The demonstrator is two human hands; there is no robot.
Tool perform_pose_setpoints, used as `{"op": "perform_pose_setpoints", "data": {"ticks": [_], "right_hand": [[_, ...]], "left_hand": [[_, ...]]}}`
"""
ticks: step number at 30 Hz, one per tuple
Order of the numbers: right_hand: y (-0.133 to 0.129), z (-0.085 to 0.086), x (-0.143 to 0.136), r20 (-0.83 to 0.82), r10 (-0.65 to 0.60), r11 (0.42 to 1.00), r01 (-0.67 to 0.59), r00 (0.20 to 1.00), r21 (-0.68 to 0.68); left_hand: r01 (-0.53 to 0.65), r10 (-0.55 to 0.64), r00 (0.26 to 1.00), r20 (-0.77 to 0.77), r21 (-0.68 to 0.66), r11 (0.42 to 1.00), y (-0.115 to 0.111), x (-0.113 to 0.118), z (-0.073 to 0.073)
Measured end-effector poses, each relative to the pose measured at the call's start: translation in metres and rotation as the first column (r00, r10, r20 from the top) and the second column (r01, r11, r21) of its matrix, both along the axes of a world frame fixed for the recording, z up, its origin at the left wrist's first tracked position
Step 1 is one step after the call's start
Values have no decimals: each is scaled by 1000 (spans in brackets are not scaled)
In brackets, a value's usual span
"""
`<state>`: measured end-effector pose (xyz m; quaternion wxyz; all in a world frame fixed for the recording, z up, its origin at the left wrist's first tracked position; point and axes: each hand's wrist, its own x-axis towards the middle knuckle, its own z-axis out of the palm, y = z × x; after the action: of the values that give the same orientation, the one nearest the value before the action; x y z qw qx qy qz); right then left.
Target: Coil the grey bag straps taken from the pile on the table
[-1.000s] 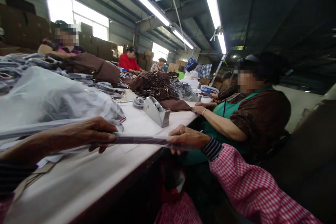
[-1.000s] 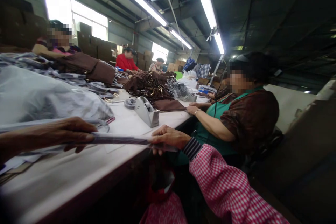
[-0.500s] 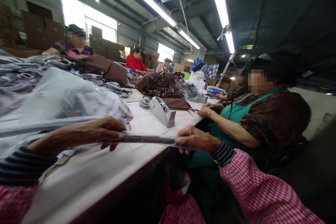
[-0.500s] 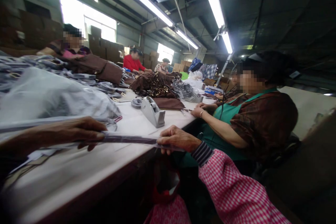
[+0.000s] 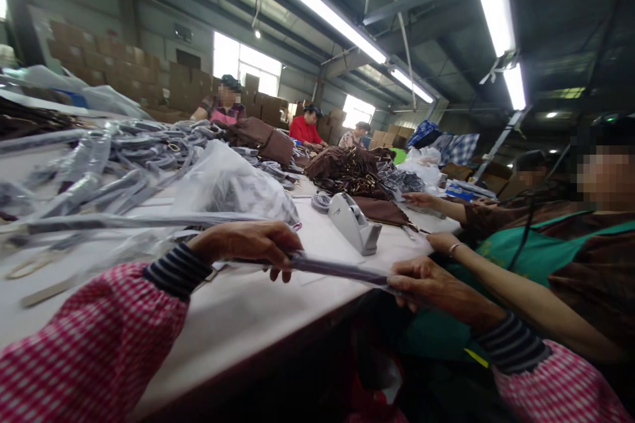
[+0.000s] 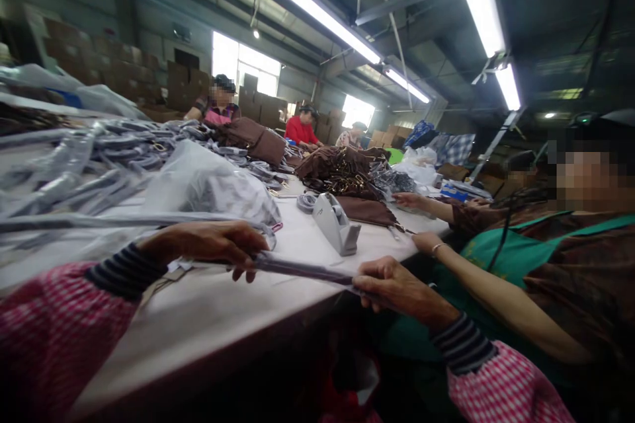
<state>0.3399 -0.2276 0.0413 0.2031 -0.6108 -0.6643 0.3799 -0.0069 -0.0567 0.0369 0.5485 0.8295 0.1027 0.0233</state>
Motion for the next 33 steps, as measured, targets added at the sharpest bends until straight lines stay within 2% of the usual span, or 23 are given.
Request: {"op": "perform_pose_setpoints", "data": {"ticks": [5, 12, 18, 22, 27, 33], "right_hand": [[0, -1, 4, 16, -11, 1000, 11, 1000, -3], [-9, 12, 13, -45, 7, 995, -11, 999, -94], [-12, 6, 13, -68, -79, 996, 76, 995, -47], [-15, 8, 11, -148, -79, 996, 72, 986, -55], [-23, 14, 12, -255, -67, 994, 42, 965, -101], [-23, 12, 17, -248, -66, 995, 46, 967, -85]], "left_hand": [[-22, 22, 1000, -4, -42, 999, 1, -1, 0], [-95, 95, 995, 30, -16, 995, 9, -1, -7], [-112, 112, 994, 11, -4, 994, 15, -3, -11], [-158, 158, 987, -15, 16, 987, 19, -8, -12], [-157, 158, 987, -25, 26, 987, 24, -11, -15], [-168, 169, 985, -27, 53, 984, 25, -11, -16]]}}
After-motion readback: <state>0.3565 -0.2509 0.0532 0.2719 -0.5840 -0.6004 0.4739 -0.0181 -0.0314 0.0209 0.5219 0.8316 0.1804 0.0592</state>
